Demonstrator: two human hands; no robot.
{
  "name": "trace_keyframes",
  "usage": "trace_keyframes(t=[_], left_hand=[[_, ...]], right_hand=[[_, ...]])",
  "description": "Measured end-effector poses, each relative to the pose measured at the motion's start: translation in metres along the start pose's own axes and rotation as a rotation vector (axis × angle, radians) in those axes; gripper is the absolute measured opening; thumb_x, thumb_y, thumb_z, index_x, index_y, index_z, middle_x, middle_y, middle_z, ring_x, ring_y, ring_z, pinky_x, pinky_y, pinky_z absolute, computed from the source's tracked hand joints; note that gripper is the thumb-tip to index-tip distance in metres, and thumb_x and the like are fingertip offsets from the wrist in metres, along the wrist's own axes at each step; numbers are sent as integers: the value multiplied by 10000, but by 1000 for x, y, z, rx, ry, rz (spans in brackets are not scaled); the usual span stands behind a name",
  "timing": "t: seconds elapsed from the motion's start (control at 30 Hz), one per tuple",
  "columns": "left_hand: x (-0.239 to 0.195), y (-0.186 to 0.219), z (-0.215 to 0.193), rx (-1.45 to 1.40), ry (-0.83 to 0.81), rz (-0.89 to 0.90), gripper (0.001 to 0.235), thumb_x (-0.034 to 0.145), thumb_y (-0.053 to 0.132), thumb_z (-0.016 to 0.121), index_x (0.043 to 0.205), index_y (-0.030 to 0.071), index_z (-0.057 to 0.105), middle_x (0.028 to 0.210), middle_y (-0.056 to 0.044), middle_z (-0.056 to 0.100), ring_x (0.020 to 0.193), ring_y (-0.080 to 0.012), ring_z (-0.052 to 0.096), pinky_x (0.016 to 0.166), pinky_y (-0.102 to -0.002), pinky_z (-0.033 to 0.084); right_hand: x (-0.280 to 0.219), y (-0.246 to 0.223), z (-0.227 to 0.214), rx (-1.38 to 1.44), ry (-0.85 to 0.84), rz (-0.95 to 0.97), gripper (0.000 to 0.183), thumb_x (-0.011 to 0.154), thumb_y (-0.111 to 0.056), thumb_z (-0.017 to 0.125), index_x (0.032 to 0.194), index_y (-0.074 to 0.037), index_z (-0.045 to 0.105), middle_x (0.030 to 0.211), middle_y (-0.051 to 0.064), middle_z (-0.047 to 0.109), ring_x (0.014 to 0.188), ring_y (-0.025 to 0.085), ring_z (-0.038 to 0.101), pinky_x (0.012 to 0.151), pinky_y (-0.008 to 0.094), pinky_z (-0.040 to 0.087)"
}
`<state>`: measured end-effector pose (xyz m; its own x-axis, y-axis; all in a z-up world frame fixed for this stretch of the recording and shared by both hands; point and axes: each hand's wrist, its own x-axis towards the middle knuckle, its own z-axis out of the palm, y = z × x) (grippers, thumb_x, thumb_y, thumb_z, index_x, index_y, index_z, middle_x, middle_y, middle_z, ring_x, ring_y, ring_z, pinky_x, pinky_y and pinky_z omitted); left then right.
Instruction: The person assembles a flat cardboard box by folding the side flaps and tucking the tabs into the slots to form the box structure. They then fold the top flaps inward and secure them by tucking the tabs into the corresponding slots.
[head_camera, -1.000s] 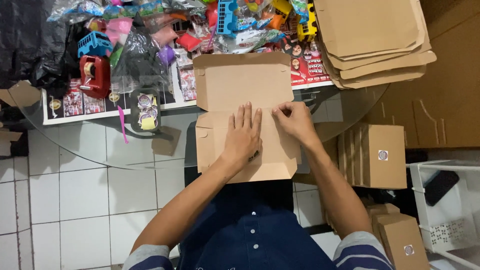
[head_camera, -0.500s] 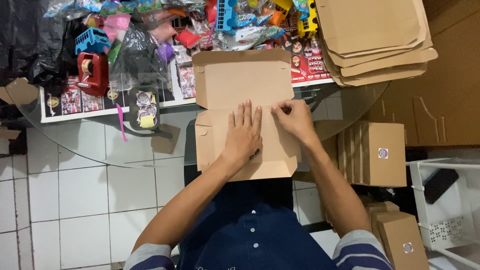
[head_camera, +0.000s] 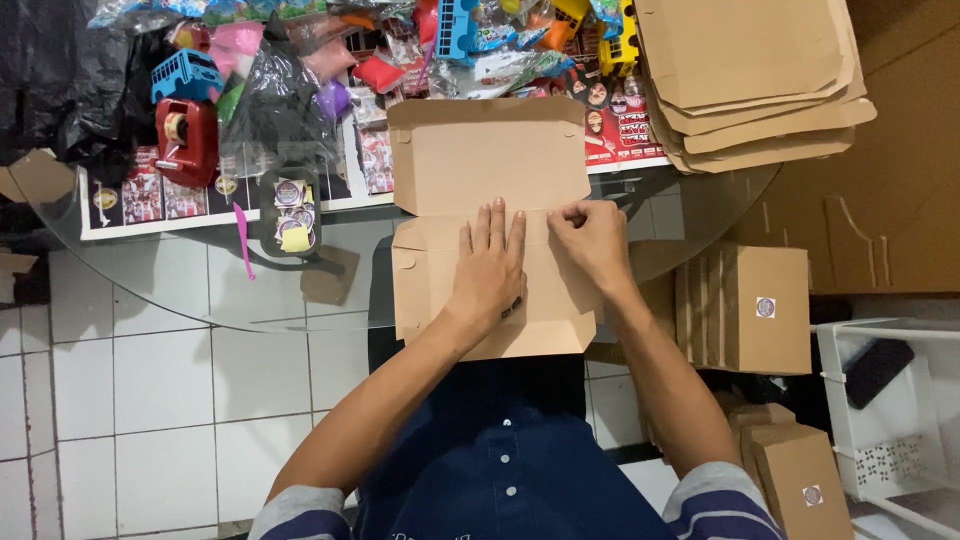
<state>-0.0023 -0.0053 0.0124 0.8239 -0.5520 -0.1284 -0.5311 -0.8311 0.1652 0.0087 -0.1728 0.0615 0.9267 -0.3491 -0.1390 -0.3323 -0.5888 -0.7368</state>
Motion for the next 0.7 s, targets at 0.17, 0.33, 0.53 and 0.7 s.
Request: trace_keyframes(t=[0.17, 0.33, 0.53, 0.7], left_hand=[[3, -1, 7, -9, -1, 1, 803, 912, 237, 539, 1622, 45, 217, 1649, -332, 162, 1532, -476, 167, 1172, -644, 228], [3, -1, 9, -11, -11, -6, 827, 900, 247, 548, 1627, 49, 206, 1656, -326, 142, 1536, -476, 150, 1174, -648, 223], [2, 0, 6, 8, -5, -10, 829, 903, 250, 553, 1628, 50, 203, 1654, -325, 150, 1534, -473, 157, 1176, -646, 220], [3, 1, 1, -15, -50, -13, 832, 912, 242, 551, 1632, 48, 181, 1661, -329, 107, 1543, -473, 120, 1179, -647, 207]], right_hand=[[2, 4, -2, 9, -19, -5, 154, 836, -243, 784, 889, -102, 812, 713, 100, 725, 676, 202, 673, 583, 338, 502], [-2, -9, -10, 104, -76, 30, 154, 870, -212, 754, 925, -77, 804, 685, 78, 695, 672, 147, 605, 587, 307, 493], [-2, -12, -17, 146, -117, 92, 200, 862, -248, 747, 935, -69, 802, 722, 85, 696, 712, 146, 590, 591, 315, 485], [0, -6, -12, 97, -160, 28, 177, 883, -209, 745, 938, -51, 804, 775, 129, 733, 749, 178, 638, 618, 321, 511]])
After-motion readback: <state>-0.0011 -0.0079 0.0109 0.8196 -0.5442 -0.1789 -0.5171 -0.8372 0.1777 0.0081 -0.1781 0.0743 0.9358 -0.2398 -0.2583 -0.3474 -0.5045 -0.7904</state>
